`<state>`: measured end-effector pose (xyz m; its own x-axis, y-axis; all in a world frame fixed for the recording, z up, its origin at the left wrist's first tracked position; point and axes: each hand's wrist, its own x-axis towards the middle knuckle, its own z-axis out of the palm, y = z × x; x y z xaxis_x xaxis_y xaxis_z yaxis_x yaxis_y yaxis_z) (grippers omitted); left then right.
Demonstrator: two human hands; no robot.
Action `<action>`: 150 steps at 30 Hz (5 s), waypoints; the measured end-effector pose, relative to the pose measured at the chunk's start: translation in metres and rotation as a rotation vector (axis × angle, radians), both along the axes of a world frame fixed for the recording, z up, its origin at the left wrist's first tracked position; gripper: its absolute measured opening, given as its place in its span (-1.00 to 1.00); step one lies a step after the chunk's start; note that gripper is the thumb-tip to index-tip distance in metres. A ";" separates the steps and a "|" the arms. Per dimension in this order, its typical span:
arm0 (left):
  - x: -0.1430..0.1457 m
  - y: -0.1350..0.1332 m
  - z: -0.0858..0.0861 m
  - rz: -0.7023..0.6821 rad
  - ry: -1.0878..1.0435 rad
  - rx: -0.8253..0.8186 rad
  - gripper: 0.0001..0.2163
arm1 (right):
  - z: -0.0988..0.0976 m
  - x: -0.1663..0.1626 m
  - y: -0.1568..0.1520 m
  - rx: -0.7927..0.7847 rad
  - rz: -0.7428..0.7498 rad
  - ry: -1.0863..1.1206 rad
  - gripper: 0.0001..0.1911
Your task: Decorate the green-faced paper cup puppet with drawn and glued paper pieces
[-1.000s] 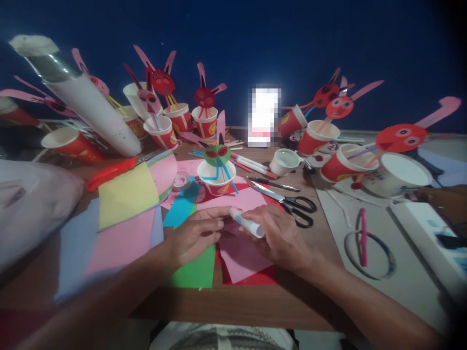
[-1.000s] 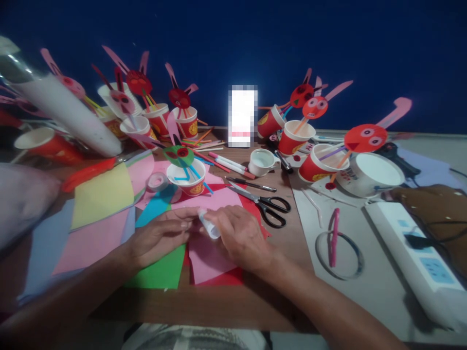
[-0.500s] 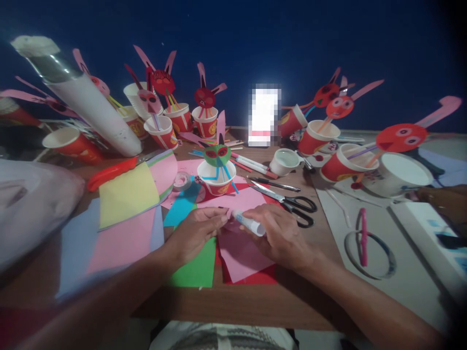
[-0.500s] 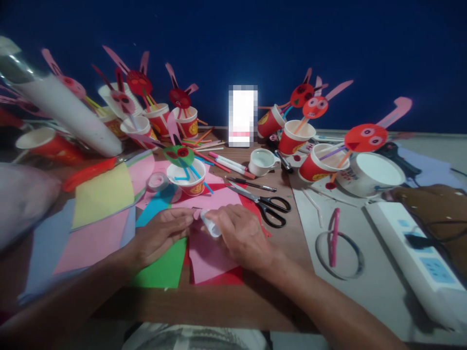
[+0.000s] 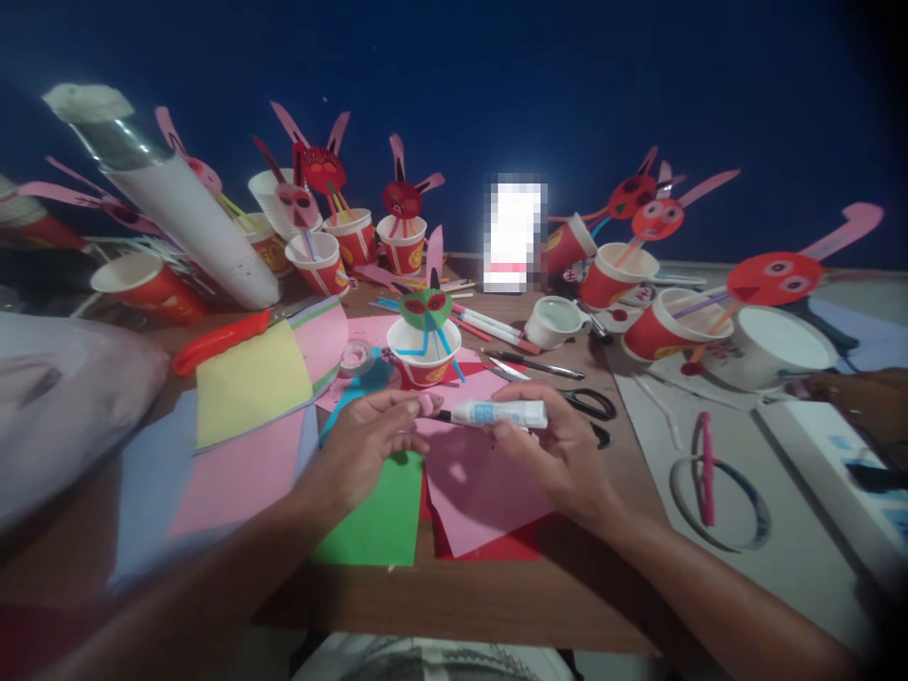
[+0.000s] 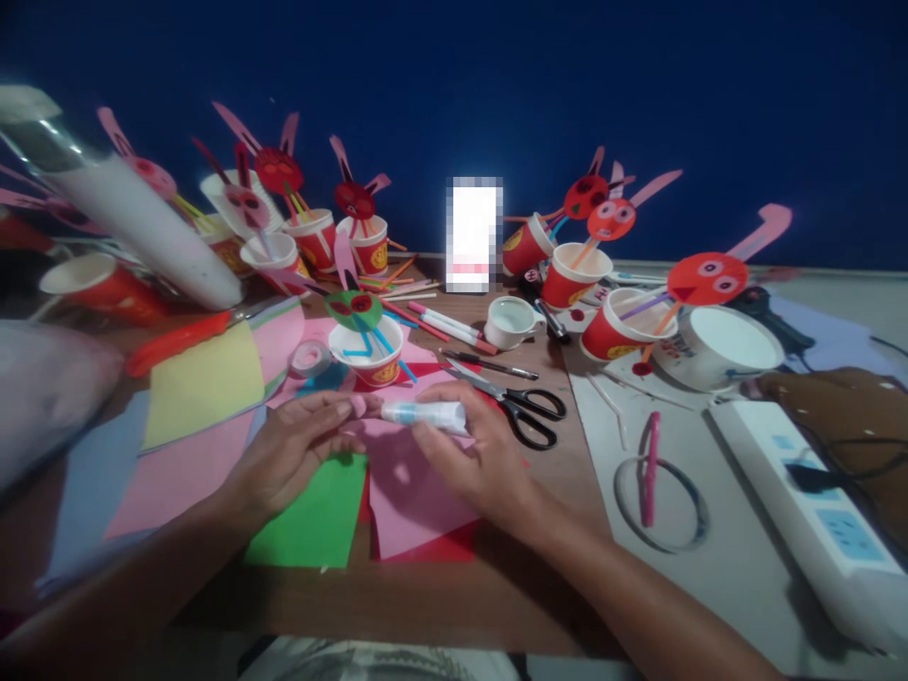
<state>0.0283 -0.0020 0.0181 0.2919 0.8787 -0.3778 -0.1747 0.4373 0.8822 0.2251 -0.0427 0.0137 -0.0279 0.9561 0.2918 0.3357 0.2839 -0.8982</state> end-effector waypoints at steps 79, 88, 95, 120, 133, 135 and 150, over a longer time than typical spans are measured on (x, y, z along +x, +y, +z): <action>0.012 -0.025 -0.004 -0.191 -0.302 0.132 -0.86 | -0.015 -0.019 0.001 -0.642 0.691 0.642 -0.64; 0.011 -0.022 -0.002 -0.167 -0.300 0.158 -0.89 | -0.017 -0.021 0.001 -0.597 0.521 0.635 -0.67; 0.012 -0.024 0.000 -0.168 -0.358 0.118 -0.87 | -0.016 -0.018 0.000 -0.638 0.650 0.568 -0.63; 0.016 -0.021 -0.004 -0.128 -0.330 0.144 -0.87 | -0.023 -0.016 0.000 -0.560 0.600 0.499 -0.61; 0.015 -0.021 -0.003 -0.123 -0.373 0.189 -0.92 | -0.020 -0.016 0.000 -0.509 0.567 0.396 -0.62; 0.013 -0.022 -0.005 -0.126 -0.365 0.169 -0.91 | -0.021 -0.019 -0.001 -0.503 0.541 0.413 -0.70; 0.014 -0.024 -0.006 -0.093 -0.333 0.169 -0.90 | -0.024 -0.022 -0.003 -0.428 0.439 0.402 -0.77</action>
<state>0.0421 -0.0265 0.0121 0.4555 0.8845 -0.1012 -0.4299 0.3181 0.8450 0.2034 -0.0460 -0.0103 -0.4039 0.9141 -0.0360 -0.1076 -0.0865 -0.9904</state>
